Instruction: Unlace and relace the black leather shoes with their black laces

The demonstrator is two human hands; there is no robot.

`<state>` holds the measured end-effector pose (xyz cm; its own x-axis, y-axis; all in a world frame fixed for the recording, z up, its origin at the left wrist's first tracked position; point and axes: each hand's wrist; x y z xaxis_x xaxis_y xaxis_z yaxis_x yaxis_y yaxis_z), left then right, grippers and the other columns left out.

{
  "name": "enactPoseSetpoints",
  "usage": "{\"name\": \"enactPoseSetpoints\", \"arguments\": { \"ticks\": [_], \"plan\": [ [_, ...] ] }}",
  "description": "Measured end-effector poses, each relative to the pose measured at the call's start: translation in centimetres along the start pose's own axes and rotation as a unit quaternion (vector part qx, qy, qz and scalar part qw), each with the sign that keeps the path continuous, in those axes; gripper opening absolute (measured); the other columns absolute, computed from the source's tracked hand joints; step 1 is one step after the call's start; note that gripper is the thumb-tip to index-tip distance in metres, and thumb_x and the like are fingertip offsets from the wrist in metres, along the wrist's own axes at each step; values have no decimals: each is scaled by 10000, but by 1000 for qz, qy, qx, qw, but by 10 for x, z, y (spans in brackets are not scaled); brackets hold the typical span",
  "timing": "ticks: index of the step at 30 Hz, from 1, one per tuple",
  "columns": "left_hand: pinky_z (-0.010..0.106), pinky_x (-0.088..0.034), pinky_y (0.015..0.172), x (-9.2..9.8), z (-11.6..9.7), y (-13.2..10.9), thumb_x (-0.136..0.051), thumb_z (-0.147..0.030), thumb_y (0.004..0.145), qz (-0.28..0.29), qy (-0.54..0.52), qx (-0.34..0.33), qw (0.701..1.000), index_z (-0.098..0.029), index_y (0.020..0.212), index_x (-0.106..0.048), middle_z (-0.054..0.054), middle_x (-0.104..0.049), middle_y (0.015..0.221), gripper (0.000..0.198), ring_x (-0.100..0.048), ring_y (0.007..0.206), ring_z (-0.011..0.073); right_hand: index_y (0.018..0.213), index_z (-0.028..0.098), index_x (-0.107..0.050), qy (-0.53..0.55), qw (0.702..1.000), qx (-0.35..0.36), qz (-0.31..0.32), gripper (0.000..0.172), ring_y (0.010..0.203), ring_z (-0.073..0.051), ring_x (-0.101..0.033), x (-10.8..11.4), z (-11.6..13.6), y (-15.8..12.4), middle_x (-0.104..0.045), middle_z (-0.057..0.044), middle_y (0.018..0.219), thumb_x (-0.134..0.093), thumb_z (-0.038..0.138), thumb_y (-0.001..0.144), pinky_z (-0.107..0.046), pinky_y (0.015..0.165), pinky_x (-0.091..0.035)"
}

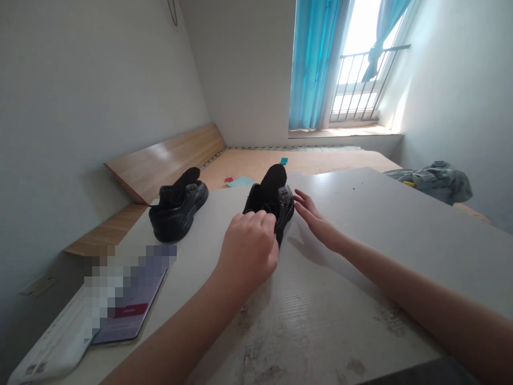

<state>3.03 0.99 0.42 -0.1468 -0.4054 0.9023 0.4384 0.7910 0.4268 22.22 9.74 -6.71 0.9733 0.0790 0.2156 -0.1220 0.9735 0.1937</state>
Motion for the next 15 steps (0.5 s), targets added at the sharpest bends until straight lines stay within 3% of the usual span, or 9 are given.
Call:
{"name": "enactPoseSetpoints", "arguments": {
  "ticks": [3, 7, 15],
  "plan": [
    [415, -454, 699, 1, -10, -5, -510, -158, 845, -6, -7, -20, 1000, -180, 860, -596, 89, -663, 841, 90, -623, 792, 268, 1522, 278, -302, -27, 1000, 13, 3, 780, 1457, -248, -313, -3, -3, 1, -365, -75, 1569, -439, 692, 875, -477, 1219, -193],
    [375, -428, 597, 7, -18, -12, -504, -177, 844, -32, -27, -63, 997, -184, 798, -604, 64, -645, 753, 110, -624, 692, 241, 1478, 266, -416, -60, 998, 24, 14, 797, 1479, -268, -259, -3, -7, -6, -438, -68, 1528, -468, 739, 839, -494, 1235, -109],
    [363, -327, 472, 15, -40, -27, -541, -296, 795, 13, -192, -87, 977, -213, 600, -518, 22, -605, 566, 213, -569, 517, 187, 1338, 333, -596, -42, 993, 34, 101, 655, 1420, -271, -401, -7, 2, -21, -581, -30, 1407, -415, 749, 865, -469, 1217, -242]
  ]
}}
Point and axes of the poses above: each hand's wrist, its own y-axis towards the middle knuckle, its own x-axis out of the back of the hand, z = x × y
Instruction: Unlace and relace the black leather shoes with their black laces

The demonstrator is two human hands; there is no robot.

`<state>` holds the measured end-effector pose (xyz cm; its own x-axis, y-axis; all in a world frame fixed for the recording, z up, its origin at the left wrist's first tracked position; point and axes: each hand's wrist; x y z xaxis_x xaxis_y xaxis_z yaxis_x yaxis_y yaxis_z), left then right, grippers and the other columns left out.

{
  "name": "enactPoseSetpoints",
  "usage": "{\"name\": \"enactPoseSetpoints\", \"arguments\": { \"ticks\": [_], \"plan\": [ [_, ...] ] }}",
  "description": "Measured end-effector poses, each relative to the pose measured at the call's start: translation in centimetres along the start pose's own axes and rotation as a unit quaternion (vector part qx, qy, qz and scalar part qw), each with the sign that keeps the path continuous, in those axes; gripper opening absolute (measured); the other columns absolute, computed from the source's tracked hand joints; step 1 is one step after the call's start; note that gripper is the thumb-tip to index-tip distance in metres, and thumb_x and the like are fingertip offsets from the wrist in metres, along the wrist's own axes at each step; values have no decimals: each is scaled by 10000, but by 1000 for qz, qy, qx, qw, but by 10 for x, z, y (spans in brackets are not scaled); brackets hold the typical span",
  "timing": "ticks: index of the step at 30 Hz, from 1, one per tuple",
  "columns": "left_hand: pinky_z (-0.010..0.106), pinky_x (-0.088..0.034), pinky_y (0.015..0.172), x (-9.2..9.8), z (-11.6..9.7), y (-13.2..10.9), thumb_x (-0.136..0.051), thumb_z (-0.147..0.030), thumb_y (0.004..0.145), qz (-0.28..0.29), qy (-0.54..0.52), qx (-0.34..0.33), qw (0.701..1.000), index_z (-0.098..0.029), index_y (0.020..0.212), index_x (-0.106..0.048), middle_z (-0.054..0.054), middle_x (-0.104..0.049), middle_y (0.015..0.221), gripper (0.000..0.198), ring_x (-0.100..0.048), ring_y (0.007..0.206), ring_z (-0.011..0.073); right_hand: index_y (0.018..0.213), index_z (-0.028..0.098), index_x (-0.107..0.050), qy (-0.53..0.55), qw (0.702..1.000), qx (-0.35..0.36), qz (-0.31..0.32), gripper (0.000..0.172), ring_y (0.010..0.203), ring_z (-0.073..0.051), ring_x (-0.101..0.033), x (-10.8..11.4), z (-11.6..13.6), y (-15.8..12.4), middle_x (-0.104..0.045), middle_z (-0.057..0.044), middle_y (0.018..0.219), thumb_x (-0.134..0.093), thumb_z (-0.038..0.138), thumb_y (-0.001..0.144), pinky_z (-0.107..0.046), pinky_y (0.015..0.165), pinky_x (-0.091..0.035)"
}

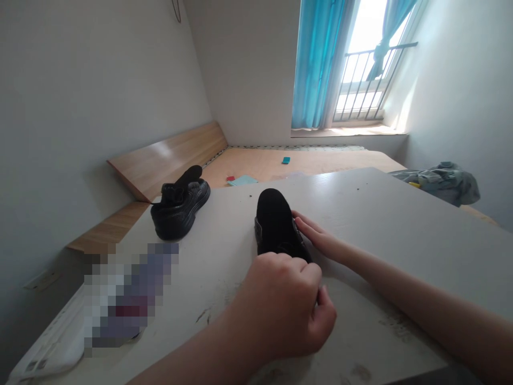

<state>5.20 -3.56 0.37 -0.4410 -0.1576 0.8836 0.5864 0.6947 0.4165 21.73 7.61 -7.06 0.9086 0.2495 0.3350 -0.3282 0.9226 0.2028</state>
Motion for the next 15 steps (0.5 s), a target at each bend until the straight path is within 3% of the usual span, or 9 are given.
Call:
{"name": "enactPoseSetpoints", "arguments": {
  "ticks": [4, 7, 9, 10, 12, 15],
  "plan": [
    [309, -368, 500, 20, 6, 3, -493, -274, 872, 3, -180, 16, 983, -200, 512, -460, -13, -562, 499, 369, -536, 500, 127, 1341, 326, -606, 0, 999, 9, 54, 637, 1342, -256, -502, -8, 8, -11, -620, -50, 1355, -372, 722, 901, -410, 1155, -365],
    [301, -432, 589, 28, 34, 11, -448, -292, 905, -128, -198, 149, 960, -226, 745, -634, -11, -630, 645, 254, -583, 619, 151, 1358, 328, -578, -11, 996, 16, 90, 604, 1297, -265, -538, -13, 16, -19, -619, -57, 1346, -327, 685, 940, -460, 1132, -386],
    [368, -477, 806, 22, 58, 15, -507, -289, 861, -214, -145, 235, 937, -227, 1004, -635, 33, -663, 902, 202, -614, 856, 204, 1414, 314, -493, -18, 995, 19, 100, 591, 1308, -275, -516, -14, 23, -22, -567, -69, 1397, -309, 651, 965, -527, 1137, -360],
    [422, -445, 938, 16, 69, 17, -562, -297, 821, -224, -137, 270, 926, -210, 1143, -583, 80, -636, 1088, 335, -589, 1030, 244, 1438, 304, -444, -22, 995, 28, 97, 589, 1324, -274, -492, -13, 26, -23, -520, -79, 1436, -312, 638, 971, -539, 1139, -350],
    [482, -372, 1061, 2, 88, 18, -676, -296, 717, -183, -223, 354, 890, -174, 1304, -454, 153, -532, 1301, 639, -490, 1237, 305, 1439, 284, -390, -37, 994, 70, 80, 572, 1362, -260, -432, -7, 35, -23, -424, -103, 1488, -333, 615, 975, -516, 1143, -351],
    [471, -468, 956, -14, 102, 18, -658, -323, 733, -128, -294, 371, 872, -155, 1247, -491, 149, -623, 1167, 566, -595, 1102, 305, 1309, 276, -468, -131, 976, 150, 89, 452, 1421, -254, -333, 7, 54, -26, -375, -109, 1488, -424, 565, 964, -502, 1153, -341]
  ]
}}
Point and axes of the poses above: each hand's wrist, its own y-axis towards the middle knuckle, its own x-axis out of the back of the hand, z = x × y
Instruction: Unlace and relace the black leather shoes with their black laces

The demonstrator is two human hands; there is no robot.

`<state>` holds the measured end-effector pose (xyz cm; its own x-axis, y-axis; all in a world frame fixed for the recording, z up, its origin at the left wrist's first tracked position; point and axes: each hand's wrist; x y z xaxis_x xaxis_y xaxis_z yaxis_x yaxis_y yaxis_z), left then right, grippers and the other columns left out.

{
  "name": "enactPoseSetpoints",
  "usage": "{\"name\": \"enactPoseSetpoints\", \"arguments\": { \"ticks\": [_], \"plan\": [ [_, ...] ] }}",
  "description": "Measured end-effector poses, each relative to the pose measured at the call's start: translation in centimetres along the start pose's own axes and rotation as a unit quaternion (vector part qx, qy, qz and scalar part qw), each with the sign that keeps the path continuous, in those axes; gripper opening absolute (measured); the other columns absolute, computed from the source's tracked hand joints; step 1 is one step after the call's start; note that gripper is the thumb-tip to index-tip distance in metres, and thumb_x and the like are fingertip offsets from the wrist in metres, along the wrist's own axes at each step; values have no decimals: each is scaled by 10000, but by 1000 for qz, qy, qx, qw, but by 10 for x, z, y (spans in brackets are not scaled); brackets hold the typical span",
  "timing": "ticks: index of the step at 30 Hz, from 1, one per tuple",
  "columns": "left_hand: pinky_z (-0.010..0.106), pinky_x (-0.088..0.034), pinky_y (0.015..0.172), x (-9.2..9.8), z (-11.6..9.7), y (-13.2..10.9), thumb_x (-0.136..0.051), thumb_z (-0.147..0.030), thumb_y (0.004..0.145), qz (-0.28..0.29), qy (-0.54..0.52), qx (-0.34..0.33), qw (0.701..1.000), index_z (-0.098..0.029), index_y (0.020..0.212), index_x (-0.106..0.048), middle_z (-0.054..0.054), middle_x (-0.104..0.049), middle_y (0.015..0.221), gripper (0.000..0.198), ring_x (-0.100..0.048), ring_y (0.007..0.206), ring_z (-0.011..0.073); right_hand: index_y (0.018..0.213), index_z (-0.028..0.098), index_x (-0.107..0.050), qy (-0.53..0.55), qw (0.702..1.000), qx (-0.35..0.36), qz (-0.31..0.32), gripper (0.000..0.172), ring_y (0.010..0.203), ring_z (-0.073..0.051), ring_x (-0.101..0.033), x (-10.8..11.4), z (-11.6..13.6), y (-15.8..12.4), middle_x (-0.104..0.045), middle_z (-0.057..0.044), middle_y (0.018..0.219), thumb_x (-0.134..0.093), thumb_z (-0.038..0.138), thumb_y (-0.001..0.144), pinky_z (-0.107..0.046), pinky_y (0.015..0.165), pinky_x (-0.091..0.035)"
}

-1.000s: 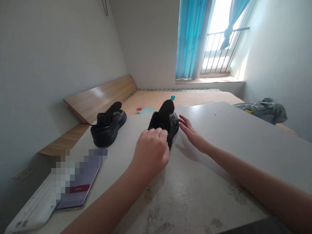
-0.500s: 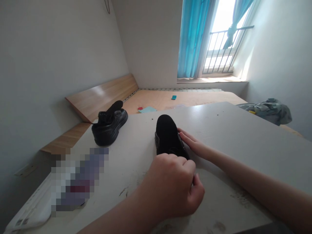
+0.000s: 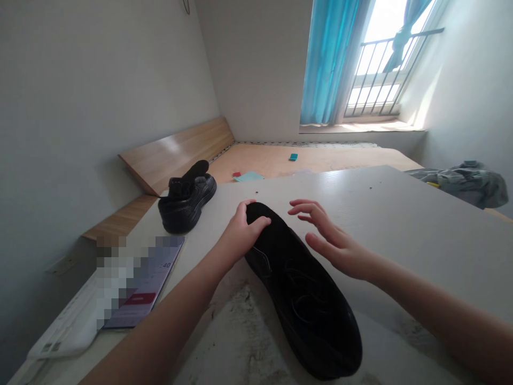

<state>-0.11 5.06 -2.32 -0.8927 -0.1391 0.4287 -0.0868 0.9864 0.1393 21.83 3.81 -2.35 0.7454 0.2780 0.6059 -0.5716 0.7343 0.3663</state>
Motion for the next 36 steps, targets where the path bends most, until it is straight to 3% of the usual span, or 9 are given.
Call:
{"name": "enactPoseSetpoints", "arguments": {
  "ticks": [7, 12, 15, 20, 23, 26, 29, 33, 36],
  "plan": [
    [359, -515, 799, 0, 3, -1, -619, -273, 743, 3, -36, -41, 999, -179, 1041, -551, 60, -667, 966, 320, -640, 914, 238, 1209, 246, -629, -302, 932, 75, 185, 438, 1524, -351, 5, 26, 53, -8, -103, -17, 1664, -653, 480, 840, -611, 1164, -298],
    [340, -499, 802, -1, 3, 1, -635, -235, 731, 11, -38, -58, 998, -182, 1039, -553, 40, -656, 951, 323, -630, 887, 215, 1053, 90, -720, -340, 902, 51, 263, 473, 1487, -449, -141, 7, 69, 6, -365, -214, 1549, -776, 409, 709, -608, 1191, -251],
    [357, -493, 814, -1, 6, 3, -628, -229, 735, 9, -37, -61, 997, -181, 1045, -545, 37, -650, 930, 324, -628, 872, 218, 954, 99, -747, -312, 908, 62, 273, 283, 1443, -418, -294, -2, 68, 11, -518, -212, 1413, -751, 257, 721, -549, 1208, -253],
    [364, -491, 834, -3, 9, 3, -618, -214, 739, 3, -43, -61, 997, -185, 1043, -546, 38, -653, 939, 314, -632, 892, 220, 1018, 192, -699, -45, 973, -11, 226, 238, 1342, -262, -468, 11, 55, 12, -588, -102, 1332, -494, 239, 906, -445, 1152, -347],
    [361, -497, 829, -3, 8, 2, -617, -215, 741, 5, -51, -57, 997, -191, 1034, -549, 36, -659, 935, 302, -638, 899, 222, 762, 234, -605, 232, 952, -95, 175, 323, 994, -227, -679, 32, 44, 17, -713, -41, 851, -447, 459, 930, -429, 1035, -438],
    [363, -506, 793, -3, 6, 2, -619, -217, 731, 7, -61, -45, 997, -194, 1015, -554, 33, -661, 904, 292, -641, 865, 226, 614, 239, -318, 360, 919, -144, 74, 415, 371, -118, -476, 50, 34, 24, -339, 98, 372, -505, 522, 853, -422, 885, -506],
    [357, -511, 746, -4, 5, 1, -625, -217, 717, 6, -75, -33, 997, -197, 996, -561, 26, -661, 874, 286, -638, 807, 218, 642, 242, -270, 222, 951, -213, 34, 377, 314, -77, -213, 59, 16, 29, -221, 108, 399, -371, 508, 889, -385, 751, -538],
    [342, -525, 726, -4, 5, 1, -639, -225, 706, 5, -105, -31, 994, -197, 983, -571, 28, -672, 874, 287, -648, 818, 217, 683, 228, -488, -83, 953, -264, 126, 345, 553, -165, -485, 56, -16, 26, -514, -13, 600, -475, 543, 822, -379, 695, -519],
    [325, -531, 703, -3, 7, 2, -670, -243, 692, 8, -134, -34, 990, -190, 945, -584, 29, -685, 866, 273, -653, 806, 212, 806, 213, -659, -129, 928, -286, 200, 287, 710, -238, -599, 55, -26, 20, -656, -70, 786, -674, 481, 707, -386, 697, -507]
  ]
}}
Point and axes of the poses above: each hand's wrist, its own y-axis towards the middle knuckle, its own x-axis out of the back of the hand, z = x × y
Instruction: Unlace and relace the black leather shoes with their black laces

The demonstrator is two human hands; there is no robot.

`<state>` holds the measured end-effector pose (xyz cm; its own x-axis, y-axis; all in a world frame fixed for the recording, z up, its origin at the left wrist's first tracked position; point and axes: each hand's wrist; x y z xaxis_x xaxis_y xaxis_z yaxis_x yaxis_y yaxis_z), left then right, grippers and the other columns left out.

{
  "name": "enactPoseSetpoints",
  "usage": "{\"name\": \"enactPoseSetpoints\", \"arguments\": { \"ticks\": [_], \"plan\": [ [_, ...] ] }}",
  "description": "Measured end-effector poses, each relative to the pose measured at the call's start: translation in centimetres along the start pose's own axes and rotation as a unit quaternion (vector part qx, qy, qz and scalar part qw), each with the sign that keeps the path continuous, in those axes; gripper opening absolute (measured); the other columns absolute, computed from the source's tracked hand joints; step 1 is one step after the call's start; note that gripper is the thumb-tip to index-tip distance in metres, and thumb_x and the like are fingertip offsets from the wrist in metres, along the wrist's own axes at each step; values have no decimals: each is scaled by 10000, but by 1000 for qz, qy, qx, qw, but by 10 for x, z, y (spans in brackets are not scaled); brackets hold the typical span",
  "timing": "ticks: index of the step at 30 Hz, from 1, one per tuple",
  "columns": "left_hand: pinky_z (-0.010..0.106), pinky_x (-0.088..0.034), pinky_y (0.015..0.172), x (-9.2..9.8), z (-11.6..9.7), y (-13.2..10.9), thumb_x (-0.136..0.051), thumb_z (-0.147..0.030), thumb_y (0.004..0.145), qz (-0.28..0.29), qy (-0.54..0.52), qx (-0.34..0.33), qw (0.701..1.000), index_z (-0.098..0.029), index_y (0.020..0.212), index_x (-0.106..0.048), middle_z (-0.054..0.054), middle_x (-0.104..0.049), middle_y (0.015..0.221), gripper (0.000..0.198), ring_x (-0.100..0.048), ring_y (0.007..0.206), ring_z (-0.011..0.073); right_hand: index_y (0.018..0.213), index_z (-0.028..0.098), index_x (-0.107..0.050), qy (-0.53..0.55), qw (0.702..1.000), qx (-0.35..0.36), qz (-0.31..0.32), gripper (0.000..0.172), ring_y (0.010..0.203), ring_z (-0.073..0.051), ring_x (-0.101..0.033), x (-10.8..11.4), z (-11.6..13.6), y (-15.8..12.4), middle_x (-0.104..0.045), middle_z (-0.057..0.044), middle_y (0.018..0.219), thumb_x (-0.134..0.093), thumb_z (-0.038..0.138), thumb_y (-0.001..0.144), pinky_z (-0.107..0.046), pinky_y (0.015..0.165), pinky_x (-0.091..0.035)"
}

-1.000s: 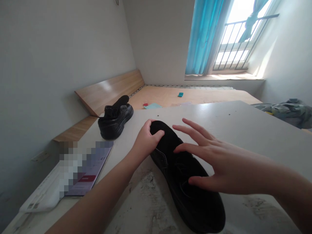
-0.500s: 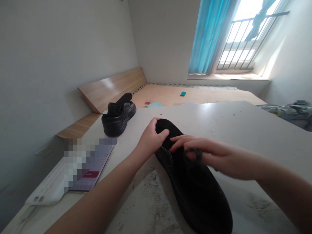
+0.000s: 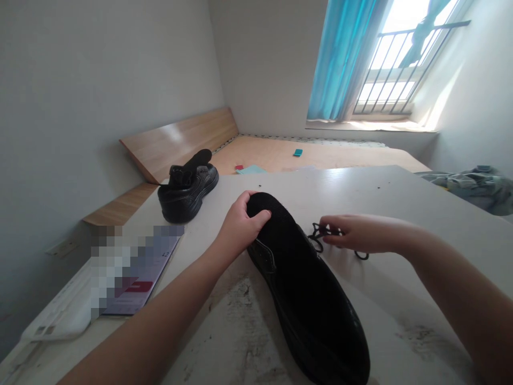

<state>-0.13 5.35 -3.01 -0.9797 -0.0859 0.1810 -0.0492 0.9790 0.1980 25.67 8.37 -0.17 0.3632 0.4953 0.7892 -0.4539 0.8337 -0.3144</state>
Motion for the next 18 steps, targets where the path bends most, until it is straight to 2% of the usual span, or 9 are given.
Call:
{"name": "enactPoseSetpoints", "arguments": {
  "ticks": [3, 5, 7, 8, 10, 13, 15, 18],
  "plan": [
    [295, -522, 659, 2, -1, 0, -709, -277, 687, 14, -34, -2, 999, -183, 868, -596, 15, -686, 812, 234, -649, 746, 190, 1135, 262, -686, -31, 998, 22, 46, 493, 983, -291, -640, 2, 3, -7, -682, -90, 1132, -669, 561, 744, -411, 874, -510],
    [268, -503, 633, 4, -5, 0, -727, -297, 693, 19, -55, -6, 998, -180, 813, -595, -5, -668, 754, 213, -632, 698, 165, 1334, 301, -575, -30, 998, 51, 5, 607, 1180, -307, -575, 3, 11, -12, -571, -84, 1368, -576, 630, 823, -442, 999, -463],
    [243, -481, 630, 5, -11, -1, -740, -304, 695, 14, -72, -15, 997, -181, 771, -589, -25, -645, 724, 209, -609, 677, 138, 1403, 312, -498, 8, 994, 98, -55, 601, 1278, -293, -512, 0, 23, -14, -489, -71, 1457, -482, 634, 896, -454, 1058, -427],
    [235, -476, 643, 7, -15, -2, -746, -300, 694, 6, -88, -25, 996, -183, 760, -589, -33, -640, 726, 207, -603, 683, 128, 1397, 304, -500, 37, 988, 129, -71, 570, 1292, -278, -501, -3, 29, -14, -486, -69, 1457, -461, 614, 920, -445, 1072, -418],
    [231, -483, 697, 10, -24, -2, -758, -275, 683, -20, -141, -51, 989, -187, 747, -595, -43, -642, 749, 195, -606, 720, 118, 1338, 267, -552, 95, 972, 203, -66, 491, 1282, -246, -505, -13, 42, -14, -513, -74, 1422, -469, 555, 949, -412, 1088, -409],
    [237, -500, 774, 16, -34, 1, -762, -219, 669, -80, -228, -83, 967, -196, 759, -625, -47, -668, 790, 166, -628, 784, 119, 1080, 201, -684, 163, 946, 278, -44, 341, 1197, -231, -550, -32, 59, -15, -580, -85, 1309, -539, 476, 941, -386, 1065, -422],
    [240, -510, 775, 19, -35, 4, -758, -227, 689, -101, -251, -90, 958, -203, 803, -653, -38, -688, 813, 157, -640, 799, 125, 892, 178, -698, 221, 933, 279, -47, 320, 1072, -224, -601, -42, 67, -16, -635, -79, 1180, -567, 468, 926, -375, 980, -470],
    [226, -506, 715, 20, -30, 7, -747, -309, 736, -74, -260, -77, 960, -204, 842, -666, -29, -685, 787, 170, -633, 745, 117, 802, 189, -668, 371, 904, 200, -69, 333, 810, -186, -641, -45, 72, -22, -683, -38, 880, -623, 510, 877, -328, 770, -530]
  ]
}}
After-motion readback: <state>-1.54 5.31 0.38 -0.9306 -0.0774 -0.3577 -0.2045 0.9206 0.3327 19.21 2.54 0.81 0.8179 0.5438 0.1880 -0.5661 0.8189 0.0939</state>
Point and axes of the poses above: each hand's wrist, its own y-axis towards the middle knuckle, its own x-axis out of the back of the hand, z = x × y
